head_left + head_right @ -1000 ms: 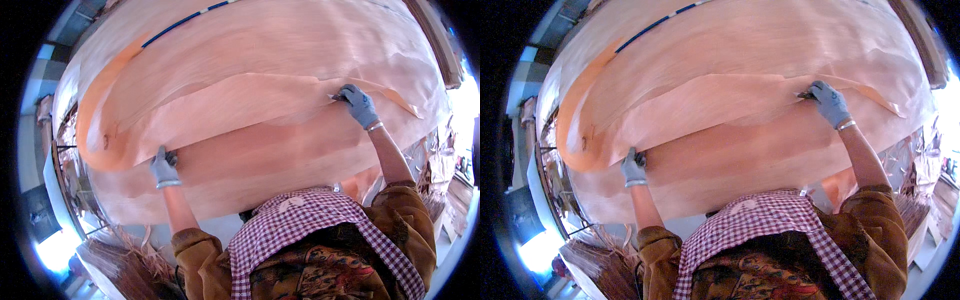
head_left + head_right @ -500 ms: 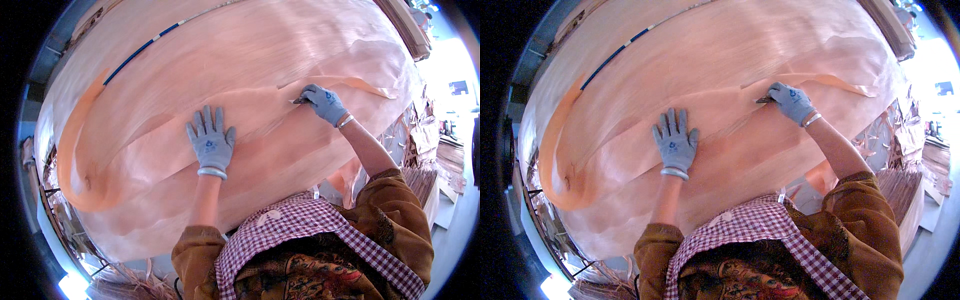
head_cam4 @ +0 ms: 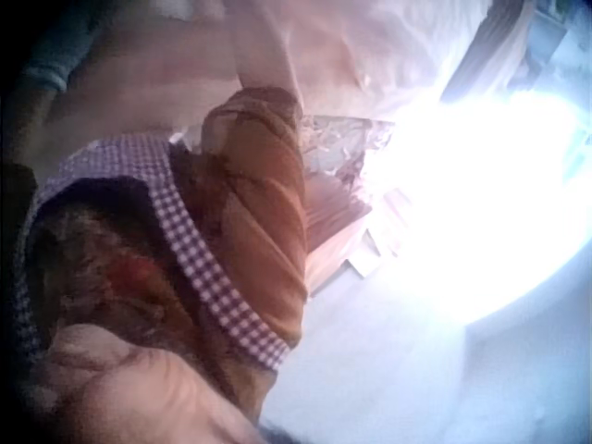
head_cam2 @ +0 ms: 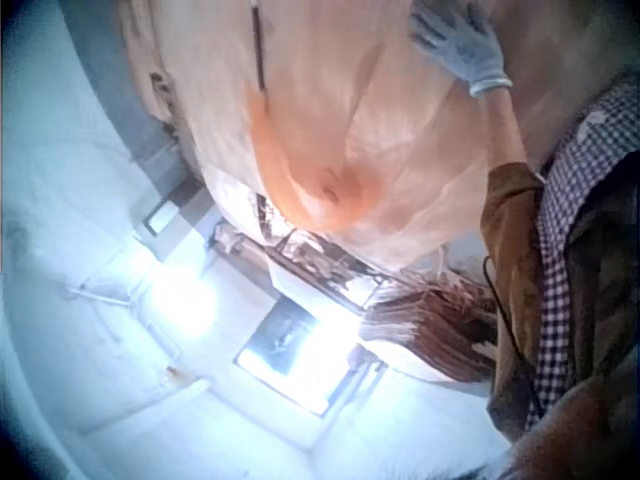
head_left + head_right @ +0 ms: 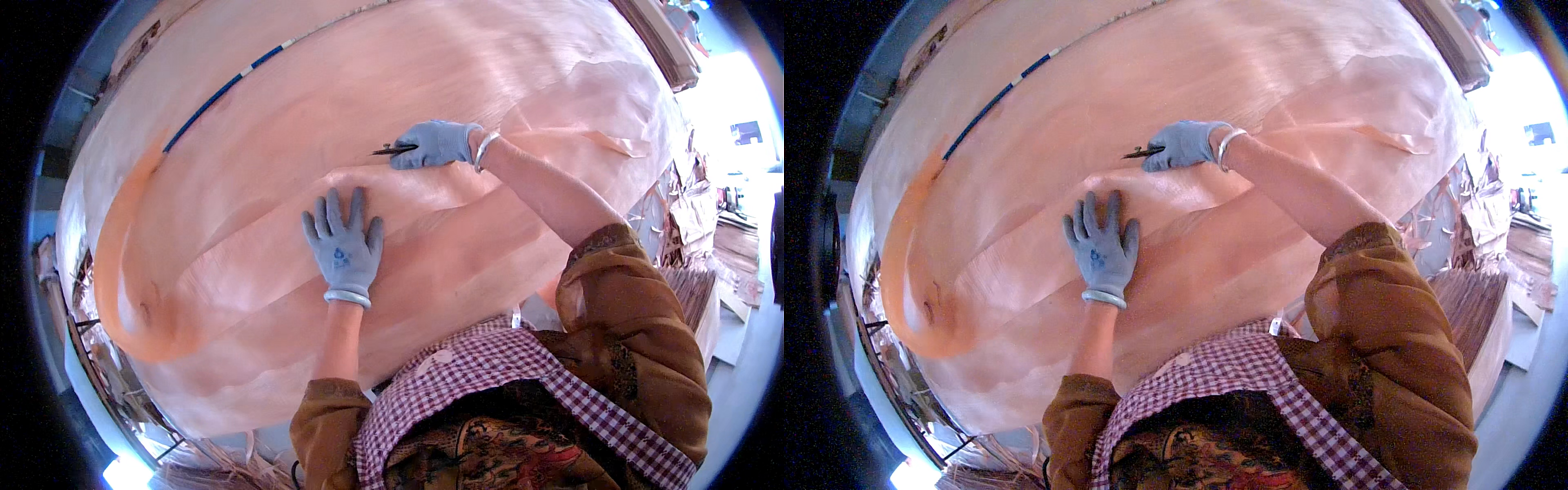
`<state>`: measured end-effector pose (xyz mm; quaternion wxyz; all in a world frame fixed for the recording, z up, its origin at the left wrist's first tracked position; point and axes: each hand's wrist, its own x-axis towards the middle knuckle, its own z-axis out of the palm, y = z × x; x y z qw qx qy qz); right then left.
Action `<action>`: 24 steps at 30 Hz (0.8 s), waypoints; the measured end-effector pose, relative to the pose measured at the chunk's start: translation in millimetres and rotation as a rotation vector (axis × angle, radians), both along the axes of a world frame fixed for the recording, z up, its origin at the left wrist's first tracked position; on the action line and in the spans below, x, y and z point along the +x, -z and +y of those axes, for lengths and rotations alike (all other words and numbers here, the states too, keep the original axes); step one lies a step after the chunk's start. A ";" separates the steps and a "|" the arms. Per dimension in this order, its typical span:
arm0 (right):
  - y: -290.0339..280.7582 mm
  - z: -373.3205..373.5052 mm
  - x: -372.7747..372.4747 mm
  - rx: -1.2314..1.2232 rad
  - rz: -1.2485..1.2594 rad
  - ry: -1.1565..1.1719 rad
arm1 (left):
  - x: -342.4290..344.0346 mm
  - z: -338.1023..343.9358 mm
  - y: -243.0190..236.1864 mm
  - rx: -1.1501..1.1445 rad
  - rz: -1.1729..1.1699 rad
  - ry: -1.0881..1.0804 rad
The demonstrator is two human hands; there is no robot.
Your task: The person repairs a wood veneer sheet by applying a patch. They use a utility knife to cut out a damaged section, insert a new piece of veneer, and apply pressure with their hands and the tool to secure the repair.
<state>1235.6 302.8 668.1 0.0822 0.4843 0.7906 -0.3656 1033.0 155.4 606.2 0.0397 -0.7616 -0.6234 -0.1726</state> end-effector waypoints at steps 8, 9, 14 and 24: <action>-22.8 4.8 3.5 -0.239 0.089 -0.097 | 1.5 -4.2 0.3 0.036 -0.060 -0.026; -19.8 2.8 0.4 -0.243 0.159 -0.078 | 0.6 -5.0 1.2 0.049 -0.072 -0.026; -6.0 -6.9 -15.5 -0.579 0.585 0.169 | -0.6 -4.2 4.7 0.108 -0.122 -0.004; -38.3 5.9 -26.5 0.109 0.012 -0.206 | -0.9 -5.4 3.1 0.069 -0.057 0.003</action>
